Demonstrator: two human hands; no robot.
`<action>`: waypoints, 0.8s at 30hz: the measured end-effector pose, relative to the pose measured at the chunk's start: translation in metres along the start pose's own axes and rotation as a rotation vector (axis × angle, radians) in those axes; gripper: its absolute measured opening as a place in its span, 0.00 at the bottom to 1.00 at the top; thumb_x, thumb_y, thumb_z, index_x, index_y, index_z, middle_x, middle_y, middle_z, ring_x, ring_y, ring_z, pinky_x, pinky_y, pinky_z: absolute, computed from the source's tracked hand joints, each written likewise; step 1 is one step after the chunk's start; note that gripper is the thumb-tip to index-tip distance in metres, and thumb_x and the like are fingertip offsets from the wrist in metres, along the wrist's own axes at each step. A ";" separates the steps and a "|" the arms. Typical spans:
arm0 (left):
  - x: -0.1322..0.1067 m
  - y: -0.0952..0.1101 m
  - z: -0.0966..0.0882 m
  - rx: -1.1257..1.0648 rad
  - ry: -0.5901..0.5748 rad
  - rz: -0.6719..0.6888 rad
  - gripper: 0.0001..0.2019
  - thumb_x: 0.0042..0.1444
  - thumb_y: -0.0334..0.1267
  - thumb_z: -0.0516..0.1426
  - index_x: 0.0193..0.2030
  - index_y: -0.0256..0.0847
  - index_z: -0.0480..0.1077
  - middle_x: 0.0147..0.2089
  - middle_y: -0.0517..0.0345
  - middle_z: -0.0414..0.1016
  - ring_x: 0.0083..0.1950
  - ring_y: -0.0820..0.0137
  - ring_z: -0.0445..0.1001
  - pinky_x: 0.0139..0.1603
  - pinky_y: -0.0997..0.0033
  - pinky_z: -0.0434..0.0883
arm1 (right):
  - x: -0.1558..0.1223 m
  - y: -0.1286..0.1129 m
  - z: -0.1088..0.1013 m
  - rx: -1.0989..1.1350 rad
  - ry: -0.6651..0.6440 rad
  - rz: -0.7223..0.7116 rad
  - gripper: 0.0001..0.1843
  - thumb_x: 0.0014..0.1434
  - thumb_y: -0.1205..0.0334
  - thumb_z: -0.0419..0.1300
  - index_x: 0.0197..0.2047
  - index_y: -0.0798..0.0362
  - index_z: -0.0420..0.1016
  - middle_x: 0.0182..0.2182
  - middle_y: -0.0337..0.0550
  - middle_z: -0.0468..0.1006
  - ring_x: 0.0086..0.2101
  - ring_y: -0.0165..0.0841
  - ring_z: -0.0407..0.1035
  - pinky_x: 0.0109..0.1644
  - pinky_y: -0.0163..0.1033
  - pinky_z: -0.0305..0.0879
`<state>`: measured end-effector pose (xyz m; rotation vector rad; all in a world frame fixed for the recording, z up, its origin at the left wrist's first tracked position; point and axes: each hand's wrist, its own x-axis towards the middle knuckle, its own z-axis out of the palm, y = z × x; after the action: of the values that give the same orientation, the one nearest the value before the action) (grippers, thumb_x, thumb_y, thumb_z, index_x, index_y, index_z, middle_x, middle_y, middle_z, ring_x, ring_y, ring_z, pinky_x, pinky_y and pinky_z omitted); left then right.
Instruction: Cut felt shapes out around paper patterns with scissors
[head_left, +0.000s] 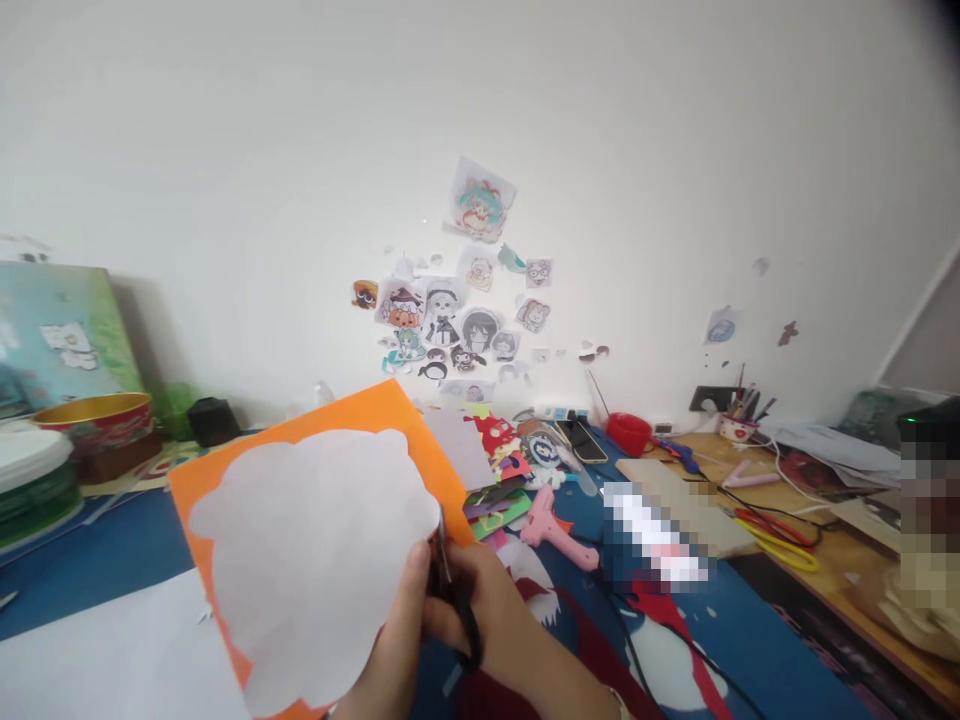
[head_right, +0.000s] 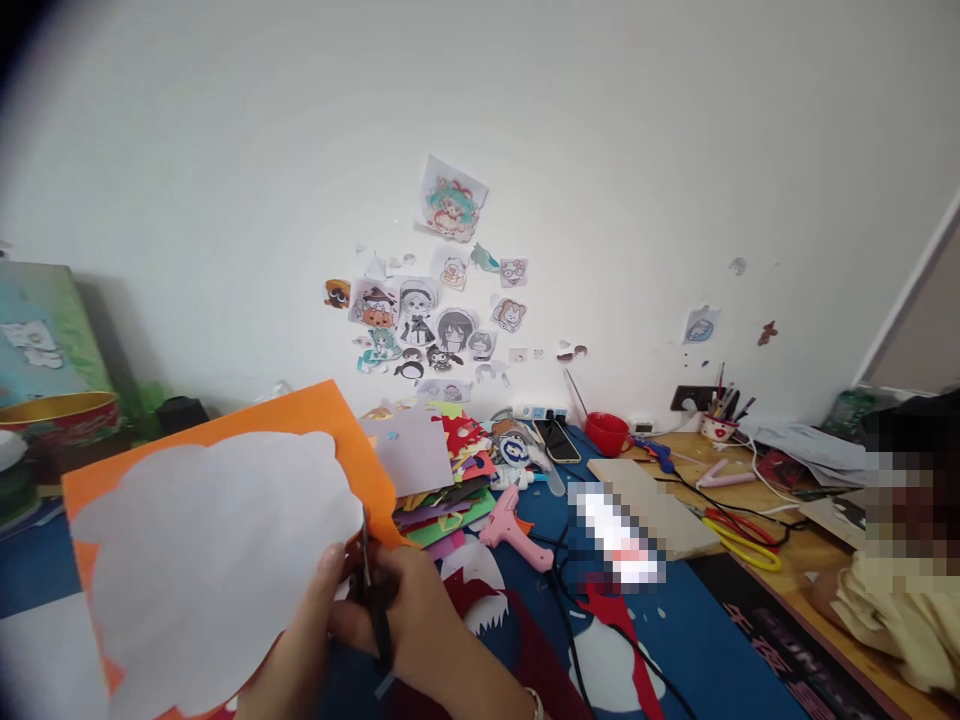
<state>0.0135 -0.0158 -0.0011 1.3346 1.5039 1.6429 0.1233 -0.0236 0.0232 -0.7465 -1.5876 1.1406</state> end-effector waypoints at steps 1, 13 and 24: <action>0.000 0.007 0.000 0.020 0.017 -0.020 0.22 0.45 0.53 0.57 0.43 0.41 0.70 0.52 0.49 0.73 0.63 0.54 0.59 0.67 0.53 0.49 | 0.000 0.000 0.000 -0.018 0.008 0.004 0.16 0.48 0.49 0.63 0.34 0.54 0.75 0.22 0.36 0.68 0.24 0.30 0.62 0.28 0.32 0.61; 0.010 0.023 0.003 -0.040 0.005 -0.188 0.26 0.43 0.54 0.59 0.47 0.41 0.69 0.54 0.48 0.72 0.58 0.55 0.66 0.64 0.51 0.54 | 0.009 0.012 0.010 0.002 0.152 0.046 0.06 0.47 0.66 0.61 0.32 0.53 0.74 0.20 0.35 0.71 0.22 0.32 0.66 0.26 0.34 0.63; 0.009 0.028 0.002 -0.077 -0.082 -0.233 0.22 0.46 0.54 0.58 0.43 0.42 0.70 0.54 0.50 0.71 0.60 0.57 0.64 0.66 0.54 0.52 | 0.000 -0.014 0.015 0.274 0.049 0.018 0.17 0.49 0.49 0.62 0.40 0.50 0.75 0.28 0.40 0.76 0.35 0.39 0.71 0.38 0.40 0.67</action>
<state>0.0185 -0.0133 0.0276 1.1258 1.4713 1.4670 0.1099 -0.0332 0.0351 -0.6033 -1.3511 1.3110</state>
